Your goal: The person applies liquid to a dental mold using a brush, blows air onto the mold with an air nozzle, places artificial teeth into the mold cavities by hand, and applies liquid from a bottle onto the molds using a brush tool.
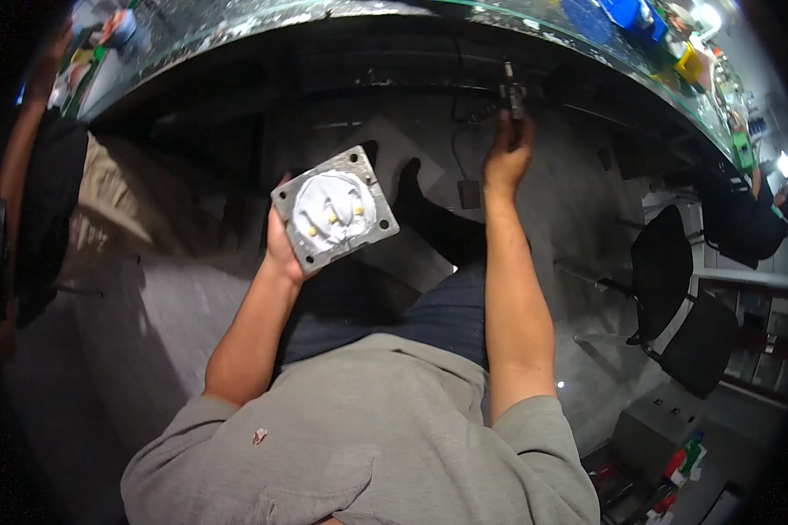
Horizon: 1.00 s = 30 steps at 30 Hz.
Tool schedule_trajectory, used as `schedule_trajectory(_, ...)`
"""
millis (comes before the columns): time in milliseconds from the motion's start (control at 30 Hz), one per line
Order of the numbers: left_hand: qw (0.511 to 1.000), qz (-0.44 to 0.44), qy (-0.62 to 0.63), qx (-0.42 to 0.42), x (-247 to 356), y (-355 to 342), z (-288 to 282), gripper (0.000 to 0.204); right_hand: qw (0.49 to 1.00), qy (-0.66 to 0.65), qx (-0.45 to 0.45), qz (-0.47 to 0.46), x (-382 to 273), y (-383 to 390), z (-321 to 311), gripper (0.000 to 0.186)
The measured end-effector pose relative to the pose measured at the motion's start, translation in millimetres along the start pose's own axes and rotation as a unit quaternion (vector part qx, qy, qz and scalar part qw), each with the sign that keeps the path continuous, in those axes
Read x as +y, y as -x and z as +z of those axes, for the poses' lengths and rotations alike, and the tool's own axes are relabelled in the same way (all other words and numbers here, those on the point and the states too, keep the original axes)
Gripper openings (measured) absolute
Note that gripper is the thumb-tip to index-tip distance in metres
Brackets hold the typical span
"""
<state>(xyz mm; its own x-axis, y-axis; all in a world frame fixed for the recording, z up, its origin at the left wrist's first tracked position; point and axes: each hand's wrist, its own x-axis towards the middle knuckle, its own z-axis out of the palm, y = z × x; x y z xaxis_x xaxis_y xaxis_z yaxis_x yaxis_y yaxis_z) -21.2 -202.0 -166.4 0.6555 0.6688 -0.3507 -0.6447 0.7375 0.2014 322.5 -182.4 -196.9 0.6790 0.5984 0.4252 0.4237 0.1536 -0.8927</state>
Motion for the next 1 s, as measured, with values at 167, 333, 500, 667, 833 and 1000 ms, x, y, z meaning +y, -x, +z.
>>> schedule_trajectory(167,0.998,0.018,-0.044,0.035,-3.1,-22.7,-19.4,0.091,0.983,-0.178,0.029,0.026,-16.9,-2.7,2.3,0.026)
schedule_trajectory(333,0.992,0.04,-0.117,0.008,10.0,-41.6,-30.4,0.095,0.913,-0.364,-0.03,0.182,-64.4,33.4,-33.6,0.028)
schedule_trajectory(500,0.986,0.02,-0.163,0.014,10.0,-43.9,-48.3,0.063,0.96,0.077,-0.252,0.095,-146.8,65.7,-106.9,0.036)
schedule_trajectory(667,0.986,-0.019,-0.161,0.029,7.8,-42.3,-57.7,0.051,0.89,0.166,-0.408,0.12,-219.8,92.0,-104.6,0.04)
schedule_trajectory(833,0.98,-0.015,-0.2,-0.003,4.5,-48.6,-65.9,0.055,0.854,0.218,-0.471,0.035,-244.0,124.1,-65.1,0.032)
schedule_trajectory(1000,0.973,-0.023,-0.231,-0.004,6.1,-47.8,-74.6,0.064,0.849,0.231,-0.472,0.047,-247.1,137.5,-33.6,0.025)
